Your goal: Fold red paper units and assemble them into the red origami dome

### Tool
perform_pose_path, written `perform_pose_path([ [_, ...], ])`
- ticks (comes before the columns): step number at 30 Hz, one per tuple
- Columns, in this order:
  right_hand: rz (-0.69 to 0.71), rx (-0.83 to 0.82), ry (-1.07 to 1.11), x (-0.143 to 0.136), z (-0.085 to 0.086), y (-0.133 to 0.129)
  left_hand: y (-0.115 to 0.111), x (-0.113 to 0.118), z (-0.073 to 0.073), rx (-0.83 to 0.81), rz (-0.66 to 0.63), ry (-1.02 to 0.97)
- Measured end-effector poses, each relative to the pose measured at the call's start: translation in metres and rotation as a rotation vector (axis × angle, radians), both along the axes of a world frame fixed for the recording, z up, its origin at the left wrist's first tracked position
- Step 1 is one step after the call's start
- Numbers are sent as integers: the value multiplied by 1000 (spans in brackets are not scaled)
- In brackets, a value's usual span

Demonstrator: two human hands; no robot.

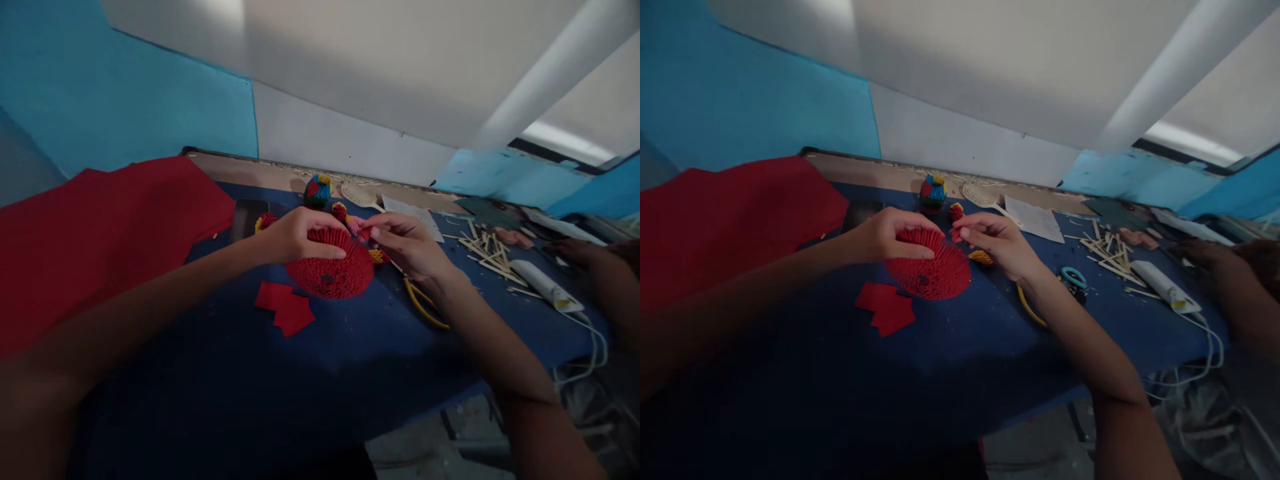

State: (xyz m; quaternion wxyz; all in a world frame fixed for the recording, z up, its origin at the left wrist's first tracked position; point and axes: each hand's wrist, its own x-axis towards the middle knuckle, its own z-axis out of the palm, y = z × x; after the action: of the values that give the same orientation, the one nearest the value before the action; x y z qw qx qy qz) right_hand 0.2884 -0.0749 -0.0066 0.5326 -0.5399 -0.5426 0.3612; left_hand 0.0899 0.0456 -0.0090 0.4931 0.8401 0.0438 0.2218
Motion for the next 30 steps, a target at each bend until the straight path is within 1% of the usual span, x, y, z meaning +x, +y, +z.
perform_pose_path([
  [3,4,-15,7,-2,1,3,-5,-1,1,-8,-14,-24],
  [7,34,-39,-19,-2,0,4,-13,-1,-1,-115,-5,-89],
  [9,37,-50,-17,-1,-1,4,-14,0,-3,-134,-3,-103],
  [13,16,-51,10,3,-4,3,-11,1,-5,-121,-1,-96],
  [18,0,-49,34,1,-4,4,-10,2,-4,-74,24,-80],
  [26,-35,-57,72,-5,-5,4,-11,1,-3,-93,7,-84],
  [30,-50,-82,94,-8,-3,4,-12,0,-1,-74,23,-71],
])
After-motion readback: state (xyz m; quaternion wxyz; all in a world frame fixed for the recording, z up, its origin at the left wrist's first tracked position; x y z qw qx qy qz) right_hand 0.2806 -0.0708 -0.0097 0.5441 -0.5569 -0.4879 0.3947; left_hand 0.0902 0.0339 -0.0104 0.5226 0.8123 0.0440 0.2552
